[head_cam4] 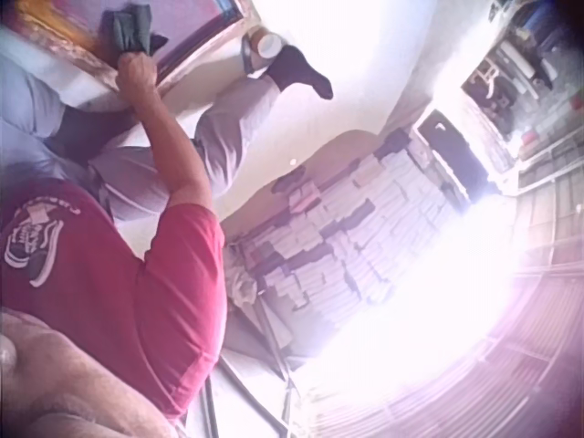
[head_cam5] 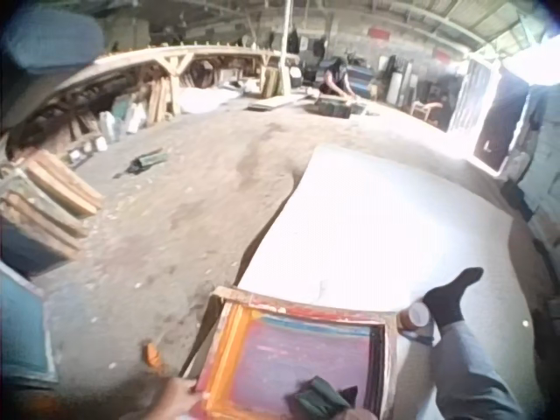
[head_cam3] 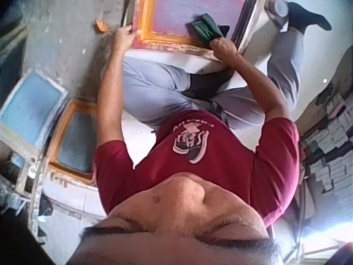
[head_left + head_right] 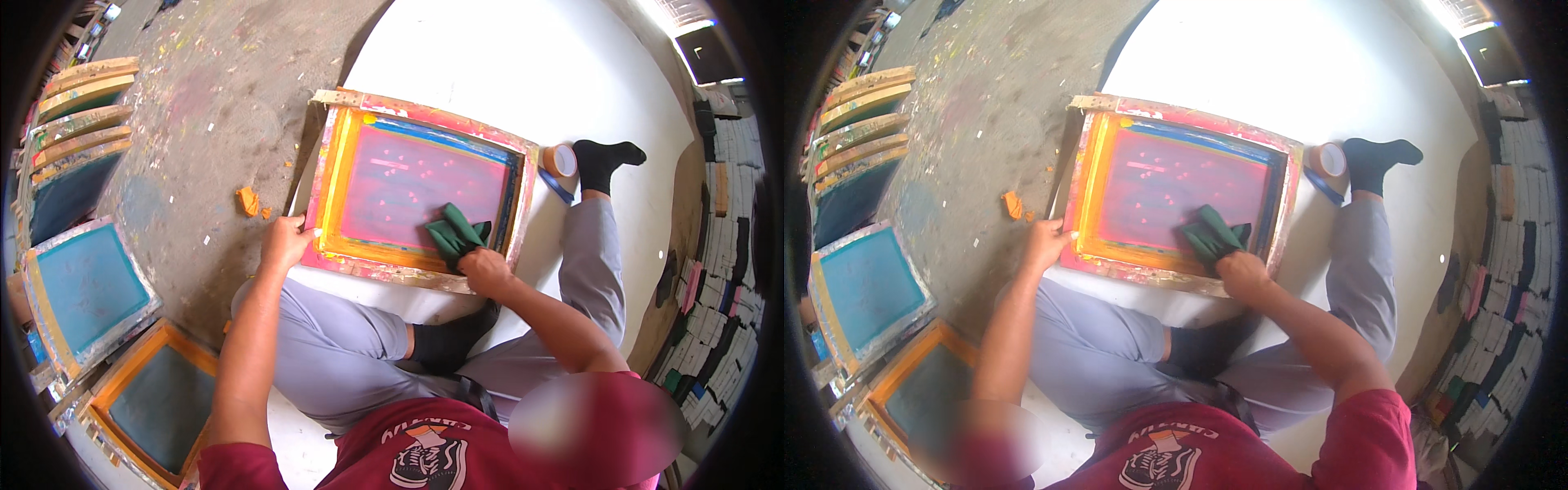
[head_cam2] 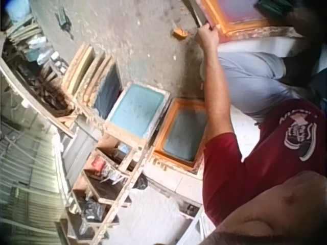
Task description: The person sits on the floor and repeatedly applies orange tape to the edges of a rectangular frame, then wipes the frame surface with a green cloth. The person continues alternating between taping and wiping actions on the same frame.
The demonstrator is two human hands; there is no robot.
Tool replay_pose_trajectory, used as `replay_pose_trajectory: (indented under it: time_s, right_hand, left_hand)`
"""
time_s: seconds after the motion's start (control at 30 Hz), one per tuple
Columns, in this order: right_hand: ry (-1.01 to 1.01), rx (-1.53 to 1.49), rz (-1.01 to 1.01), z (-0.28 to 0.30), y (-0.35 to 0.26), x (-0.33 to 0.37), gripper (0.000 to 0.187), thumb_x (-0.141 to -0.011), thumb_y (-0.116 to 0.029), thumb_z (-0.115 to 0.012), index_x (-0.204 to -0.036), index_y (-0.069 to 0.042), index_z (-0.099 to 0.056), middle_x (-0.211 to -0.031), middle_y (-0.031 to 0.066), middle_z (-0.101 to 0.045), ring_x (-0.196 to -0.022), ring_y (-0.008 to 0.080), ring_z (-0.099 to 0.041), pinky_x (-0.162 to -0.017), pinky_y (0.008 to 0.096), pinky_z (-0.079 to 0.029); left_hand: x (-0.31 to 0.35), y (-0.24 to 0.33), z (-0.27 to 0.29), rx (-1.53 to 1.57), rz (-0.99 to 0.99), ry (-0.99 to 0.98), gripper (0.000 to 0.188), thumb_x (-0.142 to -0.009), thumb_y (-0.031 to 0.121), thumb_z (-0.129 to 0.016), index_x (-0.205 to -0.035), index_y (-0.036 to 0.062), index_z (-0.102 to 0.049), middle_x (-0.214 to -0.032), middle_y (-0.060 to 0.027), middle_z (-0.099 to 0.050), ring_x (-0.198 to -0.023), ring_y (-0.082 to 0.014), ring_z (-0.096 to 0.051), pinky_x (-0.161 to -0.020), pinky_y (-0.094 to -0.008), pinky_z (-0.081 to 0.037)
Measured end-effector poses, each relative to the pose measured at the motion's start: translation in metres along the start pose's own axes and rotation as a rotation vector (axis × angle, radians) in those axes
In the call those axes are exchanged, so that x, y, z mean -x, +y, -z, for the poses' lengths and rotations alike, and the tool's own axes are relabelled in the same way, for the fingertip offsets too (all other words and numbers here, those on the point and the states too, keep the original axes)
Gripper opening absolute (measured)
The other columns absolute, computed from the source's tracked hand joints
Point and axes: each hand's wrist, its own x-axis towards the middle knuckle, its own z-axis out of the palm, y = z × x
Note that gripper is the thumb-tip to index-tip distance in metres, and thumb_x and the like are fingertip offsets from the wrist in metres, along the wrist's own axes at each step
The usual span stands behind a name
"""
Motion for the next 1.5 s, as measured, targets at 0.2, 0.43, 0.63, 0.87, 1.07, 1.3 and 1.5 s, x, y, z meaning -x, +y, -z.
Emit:
replay_pose_trajectory:
  time_s: [0.2,0.43,0.63,0.87,1.07,1.3,1.5]
  right_hand:
    - [-0.057,0.115,-0.083,0.006,0.015,0.018,0.015,-0.079,-0.010,-0.065,-0.085,-0.014,-0.079,-0.091,0.0087,-0.078,-0.100,0.0287,-0.072,-0.088,0.0428,-0.059]
    - [0.099,0.006,0.054,0.003,0.009,0.005,0.014,-0.083,-0.015,-0.067,-0.089,-0.016,-0.079,-0.090,0.0069,-0.077,-0.100,0.0292,-0.071,-0.084,0.0438,-0.058]
    - [0.016,0.013,-0.009,-0.006,0.026,0.015,0.014,-0.085,-0.015,-0.067,-0.092,-0.014,-0.079,-0.090,0.0115,-0.076,-0.092,0.0343,-0.074,-0.080,0.0470,-0.058]
    - [0.209,-0.270,0.227,0.003,-0.070,-0.076,0.013,-0.082,-0.017,-0.067,-0.087,-0.009,-0.076,-0.086,0.0173,-0.075,-0.084,0.0386,-0.074,-0.077,0.0507,-0.060]
    - [0.149,-0.330,0.239,0.060,-0.170,-0.123,0.013,-0.080,-0.016,-0.071,-0.091,-0.011,-0.077,-0.085,0.0184,-0.075,-0.084,0.0380,-0.075,-0.077,0.0510,-0.060]
    - [0.193,-0.374,0.284,0.048,-0.175,-0.142,0.011,-0.081,-0.016,-0.070,-0.090,-0.011,-0.076,-0.088,0.0163,-0.076,-0.085,0.0368,-0.075,-0.077,0.0501,-0.060]
    - [0.008,-0.025,0.173,0.031,-0.085,-0.074,0.011,-0.088,-0.018,-0.065,-0.090,-0.017,-0.075,-0.088,0.0119,-0.075,-0.091,0.0350,-0.075,-0.079,0.0503,-0.060]
  left_hand:
    - [0.003,0.004,0.005,0.091,0.008,-0.046,0.039,-0.088,0.014,-0.083,-0.120,-0.0067,-0.074,-0.090,-0.0137,-0.080,-0.076,-0.0102,-0.068,-0.070,-0.0312,-0.055]
    - [0.002,-0.001,0.001,0.112,-0.062,-0.005,0.042,-0.087,0.021,-0.085,-0.121,-0.0019,-0.075,-0.092,-0.0198,-0.080,-0.075,-0.0182,-0.076,-0.069,-0.0343,-0.057]
    - [-0.007,-0.015,0.000,-0.030,-0.014,-0.020,0.044,-0.084,0.030,-0.087,-0.117,0.0021,-0.078,-0.082,-0.0172,-0.078,-0.067,-0.0233,-0.073,-0.066,-0.0379,-0.056]
    - [-0.007,-0.025,-0.004,0.005,-0.104,0.025,0.033,-0.085,0.033,-0.086,-0.107,0.0094,-0.080,-0.065,-0.0121,-0.069,-0.055,-0.0267,-0.065,-0.061,-0.0433,-0.051]
    - [0.001,0.009,0.008,-0.136,-0.028,-0.022,0.034,-0.084,0.034,-0.086,-0.108,0.0110,-0.081,-0.065,-0.0133,-0.069,-0.058,-0.0297,-0.067,-0.062,-0.0441,-0.052]
    - [-0.005,-0.005,-0.003,-0.023,-0.110,0.002,0.033,-0.083,0.030,-0.087,-0.107,0.0075,-0.080,-0.069,-0.0150,-0.072,-0.059,-0.0270,-0.068,-0.061,-0.0418,-0.052]
    - [-0.012,-0.026,-0.008,0.095,-0.077,-0.005,0.038,-0.085,0.026,-0.087,-0.116,0.0062,-0.079,-0.075,-0.0151,-0.076,-0.062,-0.0194,-0.070,-0.063,-0.0384,-0.053]
